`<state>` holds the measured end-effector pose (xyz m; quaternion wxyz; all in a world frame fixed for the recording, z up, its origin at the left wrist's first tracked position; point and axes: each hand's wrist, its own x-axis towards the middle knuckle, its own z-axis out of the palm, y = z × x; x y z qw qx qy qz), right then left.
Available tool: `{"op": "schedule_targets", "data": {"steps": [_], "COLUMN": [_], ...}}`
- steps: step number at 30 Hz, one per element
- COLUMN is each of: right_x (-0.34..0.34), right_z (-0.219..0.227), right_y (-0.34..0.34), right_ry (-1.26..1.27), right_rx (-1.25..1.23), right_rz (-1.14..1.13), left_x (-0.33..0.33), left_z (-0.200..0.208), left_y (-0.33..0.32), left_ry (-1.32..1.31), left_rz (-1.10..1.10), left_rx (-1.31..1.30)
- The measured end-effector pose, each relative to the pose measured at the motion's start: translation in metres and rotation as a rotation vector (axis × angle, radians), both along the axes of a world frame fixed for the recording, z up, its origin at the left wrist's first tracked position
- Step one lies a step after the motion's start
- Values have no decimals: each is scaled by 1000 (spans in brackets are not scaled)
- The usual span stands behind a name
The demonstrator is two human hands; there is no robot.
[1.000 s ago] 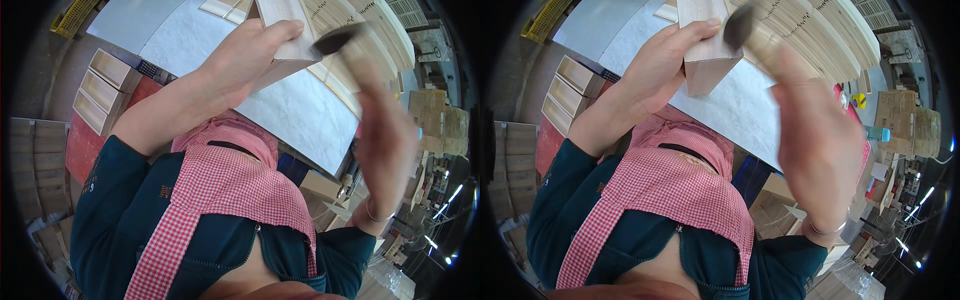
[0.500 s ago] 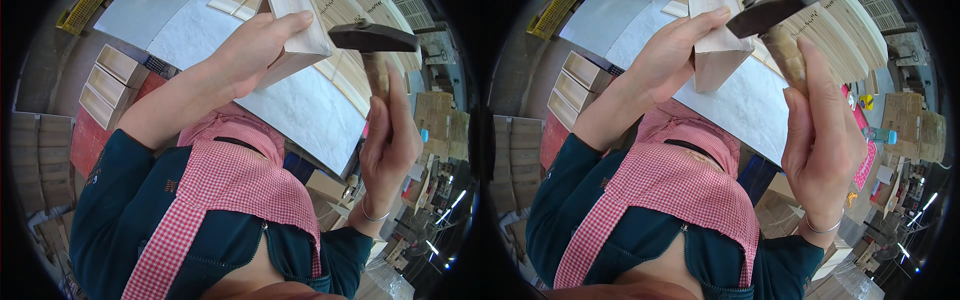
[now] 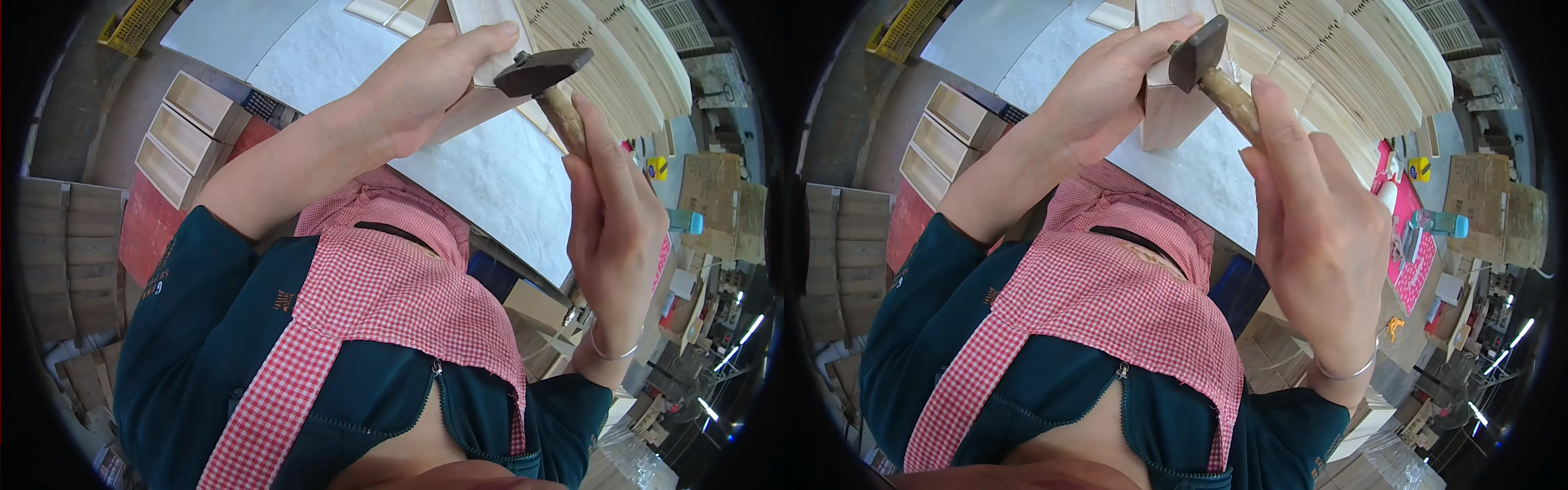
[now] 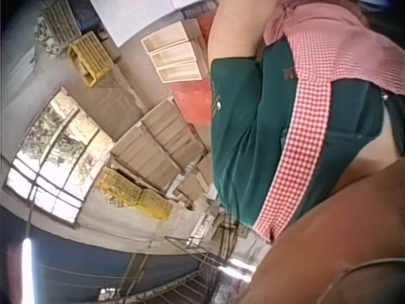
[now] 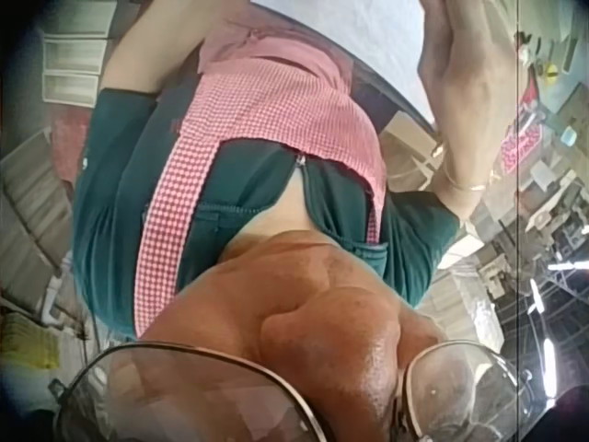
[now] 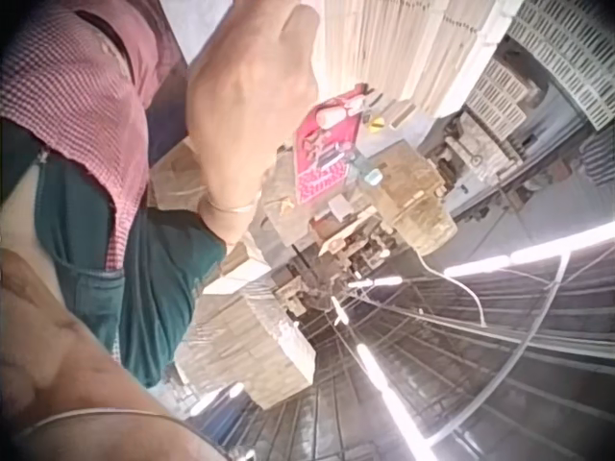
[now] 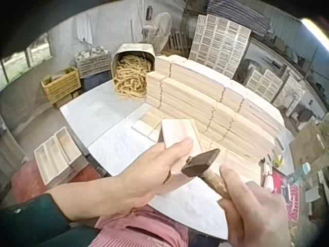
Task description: Assemble wooden boxes by applying glue and using a pneumatic stapler to join slats.
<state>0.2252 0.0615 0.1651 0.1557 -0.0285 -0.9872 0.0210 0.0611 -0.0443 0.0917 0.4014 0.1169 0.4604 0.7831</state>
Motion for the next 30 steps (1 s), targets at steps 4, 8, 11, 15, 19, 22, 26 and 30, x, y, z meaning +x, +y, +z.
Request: {"op": "schedule_targets", "data": {"steps": [4, 8, 11, 15, 19, 22, 26, 30], "right_x": [17, 56, 124, 223, 253, 286, 312, 332], "right_z": [-17, -59, -120, -179, -191, -198, -229, -255], "right_y": [33, 101, 176, 242, 235, 282, 343, 419], "right_ry": [299, 422, 426, 196, 46, -39, -108, -139], "right_rx": [-324, -496, -429, -235, -278, -233, -78, 140], "right_rz": [-123, -623, -959, -1224, -1088, -1029, -1024, -1133], "left_x": [-3, -23, -13, -12, -7, -8, 1, 10], "left_z": [11, 14, 31, -10, -74, -126, -143, -153], "left_y": [-8, -26, -33, -19, -24, -19, -53, -76], "left_ry": [199, 442, 652, 981, 1280, 1709, 1879, 2037], "left_rz": [1, -235, -376, -655, -715, -708, -367, 80], "left_rx": [-84, -232, -422, -684, -918, -812, -916, -818]}}
